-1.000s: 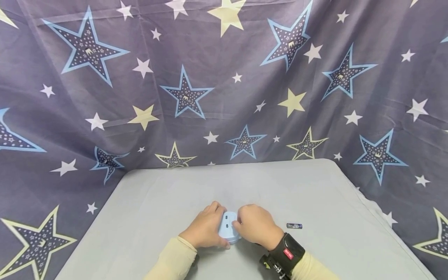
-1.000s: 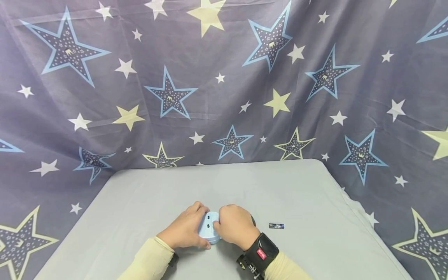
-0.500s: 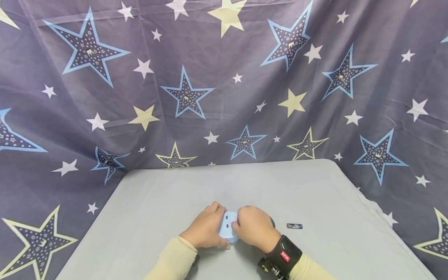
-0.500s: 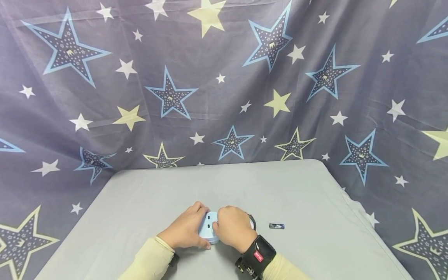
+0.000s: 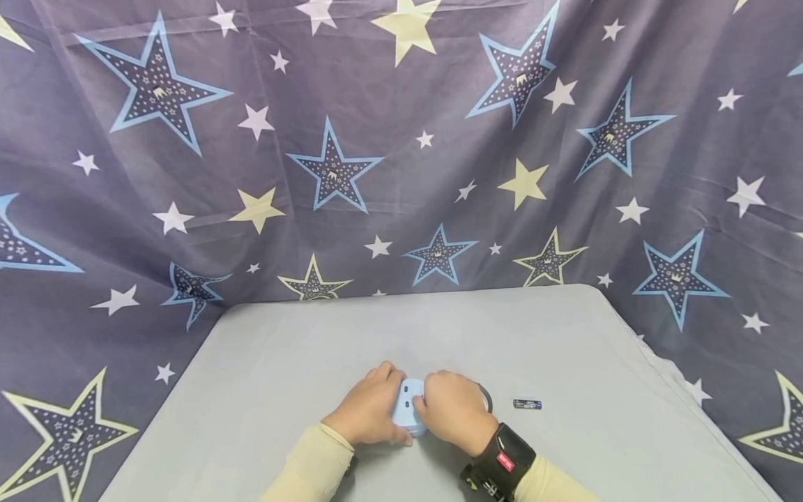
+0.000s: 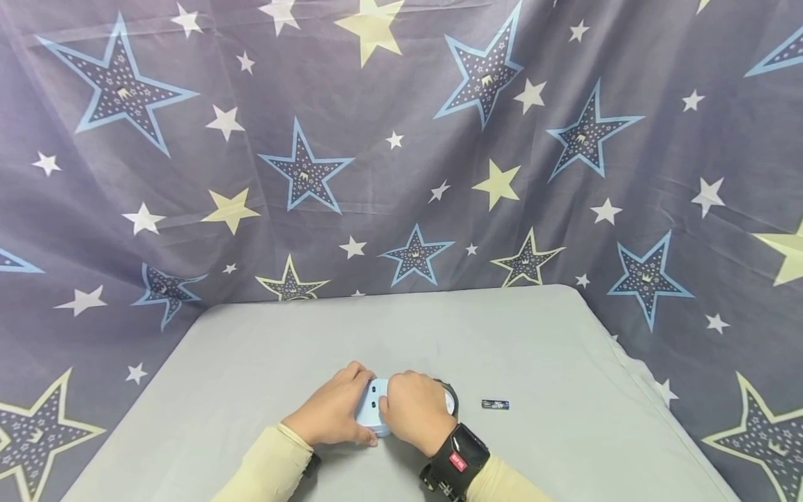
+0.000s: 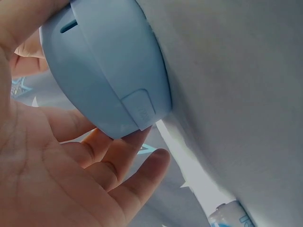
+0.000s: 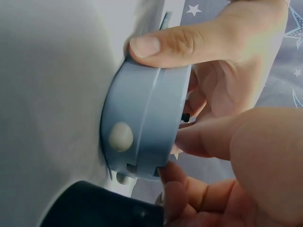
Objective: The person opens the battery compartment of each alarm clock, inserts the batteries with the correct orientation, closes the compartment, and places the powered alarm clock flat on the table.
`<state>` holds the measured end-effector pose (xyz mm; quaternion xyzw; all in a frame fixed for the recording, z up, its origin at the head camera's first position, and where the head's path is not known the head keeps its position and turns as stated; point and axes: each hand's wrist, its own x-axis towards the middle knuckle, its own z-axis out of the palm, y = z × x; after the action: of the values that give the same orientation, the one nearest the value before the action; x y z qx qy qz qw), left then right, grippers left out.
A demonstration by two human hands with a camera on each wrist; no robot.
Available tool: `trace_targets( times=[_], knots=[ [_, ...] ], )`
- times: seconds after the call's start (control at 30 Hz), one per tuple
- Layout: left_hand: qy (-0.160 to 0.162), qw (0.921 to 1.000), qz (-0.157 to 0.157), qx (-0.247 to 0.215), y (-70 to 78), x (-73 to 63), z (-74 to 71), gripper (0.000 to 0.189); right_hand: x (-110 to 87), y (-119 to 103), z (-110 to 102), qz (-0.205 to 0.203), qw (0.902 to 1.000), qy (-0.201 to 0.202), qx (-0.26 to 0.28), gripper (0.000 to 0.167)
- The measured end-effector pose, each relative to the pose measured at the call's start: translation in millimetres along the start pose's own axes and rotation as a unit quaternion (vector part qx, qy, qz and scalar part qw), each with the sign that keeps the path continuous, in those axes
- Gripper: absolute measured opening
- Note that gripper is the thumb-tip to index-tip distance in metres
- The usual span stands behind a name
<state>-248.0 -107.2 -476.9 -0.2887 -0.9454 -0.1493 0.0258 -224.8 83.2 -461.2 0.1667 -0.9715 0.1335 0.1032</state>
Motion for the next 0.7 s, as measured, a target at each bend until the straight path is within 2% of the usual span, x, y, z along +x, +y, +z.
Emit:
trace_targets(
  times=[0.7],
  knots=[
    [0.003,0.9998,0.007,0.019,0.9,0.2,-0.1,0.105,-0.8,-2.8,1.5,0.015,0.9998,0.006,-0.014,0.036]
  ],
)
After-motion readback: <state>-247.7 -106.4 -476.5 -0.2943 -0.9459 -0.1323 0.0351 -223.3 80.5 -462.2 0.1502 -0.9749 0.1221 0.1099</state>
